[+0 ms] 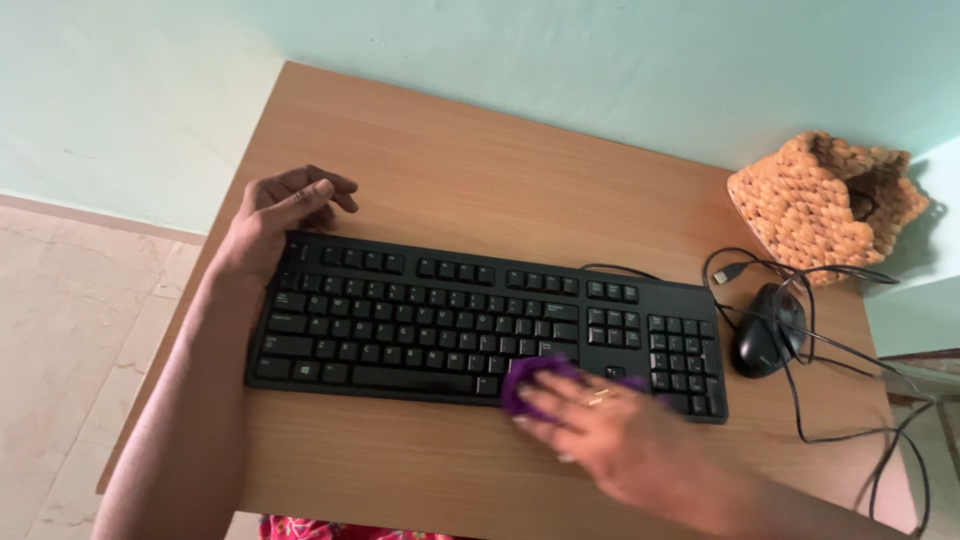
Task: The person pulls a keyboard from under a desk and wipes the top of the keys, the spaces between them, and the back of the device using a purple cloth.
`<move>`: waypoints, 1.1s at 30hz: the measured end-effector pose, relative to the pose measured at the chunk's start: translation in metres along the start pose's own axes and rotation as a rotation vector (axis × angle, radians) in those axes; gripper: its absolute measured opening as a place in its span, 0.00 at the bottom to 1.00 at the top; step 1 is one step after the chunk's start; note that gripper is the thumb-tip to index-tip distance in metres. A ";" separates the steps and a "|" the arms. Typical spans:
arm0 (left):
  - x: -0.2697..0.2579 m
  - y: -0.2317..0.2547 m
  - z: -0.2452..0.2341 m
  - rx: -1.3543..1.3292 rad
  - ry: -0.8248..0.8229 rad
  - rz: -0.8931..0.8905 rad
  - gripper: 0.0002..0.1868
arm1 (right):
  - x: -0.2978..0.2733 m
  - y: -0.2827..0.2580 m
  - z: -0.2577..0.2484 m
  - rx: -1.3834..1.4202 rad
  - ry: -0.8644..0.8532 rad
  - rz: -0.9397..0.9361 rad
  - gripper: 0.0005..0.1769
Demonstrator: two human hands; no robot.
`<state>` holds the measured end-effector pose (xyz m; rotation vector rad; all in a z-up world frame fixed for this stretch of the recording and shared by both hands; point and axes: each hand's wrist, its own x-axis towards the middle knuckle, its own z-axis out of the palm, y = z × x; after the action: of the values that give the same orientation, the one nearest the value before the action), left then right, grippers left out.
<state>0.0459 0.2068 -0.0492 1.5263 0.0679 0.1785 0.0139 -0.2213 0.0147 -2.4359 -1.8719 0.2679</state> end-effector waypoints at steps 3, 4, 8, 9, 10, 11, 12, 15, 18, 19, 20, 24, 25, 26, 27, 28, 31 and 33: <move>-0.002 -0.005 -0.005 0.150 0.062 -0.137 0.26 | -0.006 0.020 -0.013 -0.014 -0.110 0.280 0.27; -0.002 -0.008 -0.006 0.129 0.028 -0.129 0.26 | 0.004 0.029 -0.016 -0.016 0.077 0.292 0.27; 0.009 -0.010 -0.012 0.020 -0.093 -0.051 0.32 | 0.079 0.033 -0.009 0.034 0.285 0.307 0.28; 0.012 -0.011 -0.011 -0.015 -0.122 -0.026 0.34 | 0.102 0.026 -0.003 -0.026 0.440 0.096 0.26; 0.015 -0.010 -0.010 -0.073 -0.143 -0.021 0.35 | 0.124 0.018 0.003 -0.057 0.531 0.038 0.26; 0.015 -0.011 -0.010 -0.134 -0.159 -0.016 0.37 | 0.146 0.010 0.008 -0.088 0.618 -0.024 0.26; 0.014 -0.010 -0.011 -0.195 -0.176 -0.010 0.39 | 0.165 0.003 0.011 0.002 0.568 -0.020 0.26; 0.008 -0.006 -0.012 -0.163 -0.068 -0.002 0.43 | 0.221 -0.015 0.012 0.162 0.479 -0.046 0.26; 0.006 -0.004 -0.019 -0.222 -0.088 -0.008 0.45 | 0.260 -0.031 0.017 0.129 0.531 -0.097 0.22; 0.007 -0.003 -0.024 -0.204 -0.076 0.011 0.46 | 0.268 -0.036 0.019 0.116 0.549 -0.099 0.21; 0.009 -0.004 -0.029 -0.187 -0.065 0.029 0.48 | 0.273 -0.040 0.020 0.103 0.567 -0.101 0.20; 0.018 -0.011 -0.032 -0.220 -0.201 -0.018 0.53 | 0.256 -0.067 0.036 -0.036 0.407 -0.134 0.21; 0.018 -0.012 -0.030 -0.203 -0.207 -0.008 0.54 | 0.242 -0.079 0.042 -0.095 0.470 -0.216 0.21; 0.017 -0.013 -0.026 -0.186 -0.212 0.002 0.54 | 0.235 -0.085 0.044 -0.155 0.531 -0.298 0.20; 0.015 -0.012 -0.024 -0.169 -0.219 0.010 0.55 | 0.232 -0.086 0.041 -0.159 0.528 -0.324 0.20; 0.013 -0.010 -0.024 -0.186 -0.219 0.003 0.55 | 0.231 -0.085 0.037 -0.163 0.525 -0.350 0.19; 0.005 -0.003 -0.022 -0.243 -0.212 -0.027 0.56 | 0.253 -0.059 0.021 -0.159 0.464 -0.329 0.22; 0.000 0.002 -0.022 -0.290 -0.203 -0.056 0.57 | 0.267 -0.043 0.011 -0.106 0.387 -0.186 0.22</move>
<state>0.0425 0.2283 -0.0484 1.2444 -0.0742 -0.0131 0.0379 0.0467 -0.0173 -2.1521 -1.9498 -0.2976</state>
